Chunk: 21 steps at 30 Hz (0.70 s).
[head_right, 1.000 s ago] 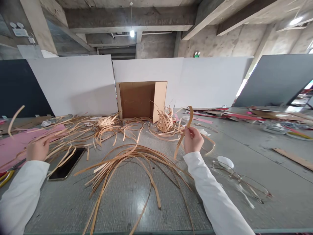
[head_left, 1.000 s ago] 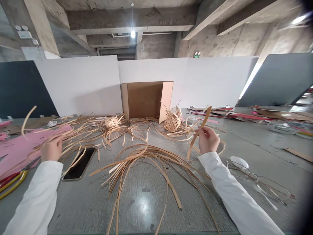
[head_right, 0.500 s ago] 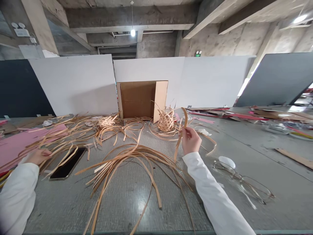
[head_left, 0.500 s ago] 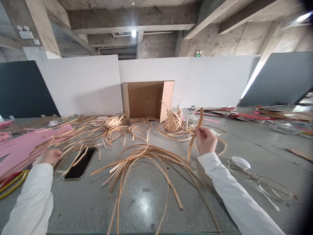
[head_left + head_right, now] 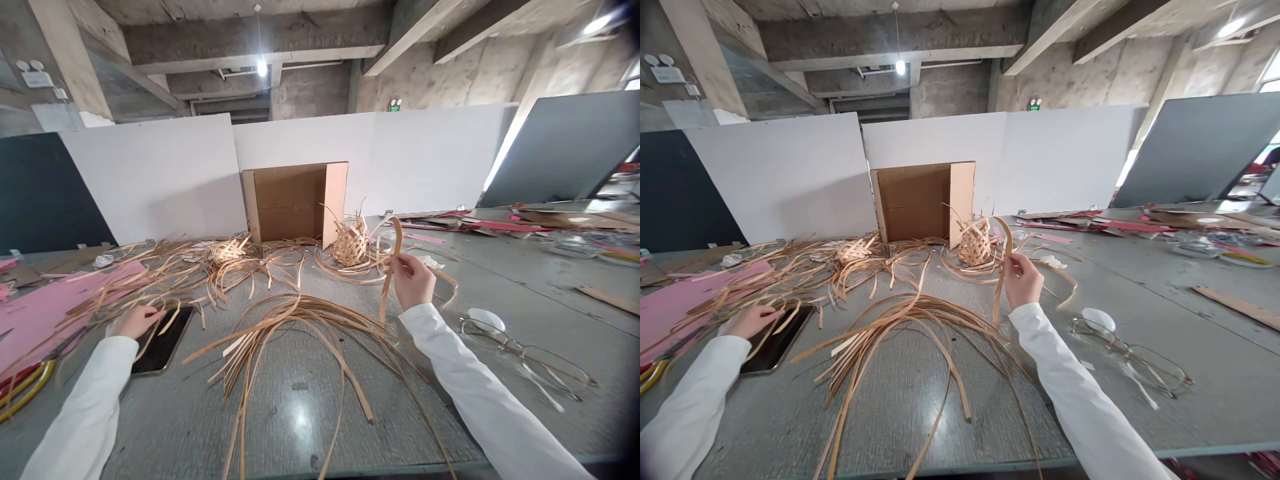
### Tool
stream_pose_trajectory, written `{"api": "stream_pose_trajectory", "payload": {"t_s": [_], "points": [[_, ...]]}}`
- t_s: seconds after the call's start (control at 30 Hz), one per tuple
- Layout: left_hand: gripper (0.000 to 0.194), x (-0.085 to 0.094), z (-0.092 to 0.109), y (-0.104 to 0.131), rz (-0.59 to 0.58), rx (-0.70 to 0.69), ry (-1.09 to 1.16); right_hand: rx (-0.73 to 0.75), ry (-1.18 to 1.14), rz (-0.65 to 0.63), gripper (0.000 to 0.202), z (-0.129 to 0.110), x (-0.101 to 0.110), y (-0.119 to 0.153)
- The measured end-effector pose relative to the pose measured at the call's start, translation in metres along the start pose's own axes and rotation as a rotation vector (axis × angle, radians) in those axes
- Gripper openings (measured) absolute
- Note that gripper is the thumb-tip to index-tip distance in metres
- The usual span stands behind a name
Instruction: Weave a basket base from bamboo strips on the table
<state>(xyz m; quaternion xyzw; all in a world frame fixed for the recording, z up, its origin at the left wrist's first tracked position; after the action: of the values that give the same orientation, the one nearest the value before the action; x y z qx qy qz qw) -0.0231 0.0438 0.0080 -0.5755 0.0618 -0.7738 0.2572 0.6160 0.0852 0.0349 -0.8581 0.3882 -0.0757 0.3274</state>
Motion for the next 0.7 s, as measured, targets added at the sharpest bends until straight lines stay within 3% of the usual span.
{"api": "stream_pose_trajectory", "payload": {"t_s": [0.17, 0.3, 0.47, 0.6, 0.7], "points": [[0.028, 0.004, 0.011, 0.002, 0.084, 0.12, -0.007, 0.01, 0.005, -0.004, 0.024, 0.001, -0.001, 0.0], [0.021, 0.018, 0.028, 0.009, 0.251, 0.084, 0.156, 0.002, 0.008, -0.009, 0.024, 0.004, -0.001, -0.001], [0.011, 0.033, 0.06, 0.021, 0.381, -0.042, 0.586, -0.005, 0.003, -0.022, 0.022, 0.004, -0.001, -0.001], [0.014, 0.045, 0.078, 0.025, 0.377, -0.067, 1.016, -0.004, 0.002, -0.035, 0.023, 0.003, -0.002, 0.002], [0.021, 0.055, 0.083, 0.028, 0.338, -0.002, 1.259, 0.023, 0.009, -0.025, 0.023, 0.0, -0.002, 0.003]]}}
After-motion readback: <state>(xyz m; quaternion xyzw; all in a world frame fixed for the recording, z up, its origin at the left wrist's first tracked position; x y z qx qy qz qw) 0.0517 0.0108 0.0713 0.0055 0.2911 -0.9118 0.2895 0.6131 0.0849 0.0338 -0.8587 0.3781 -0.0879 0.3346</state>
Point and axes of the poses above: each hand's wrist, its own y-axis away from the middle knuckle, its own x-axis out of the back of the hand, z = x × y, the point moved 3 cm from there along -y, towards the middle knuckle, and after that the axes turned 7 degrees about z, right-handed, at the moved point
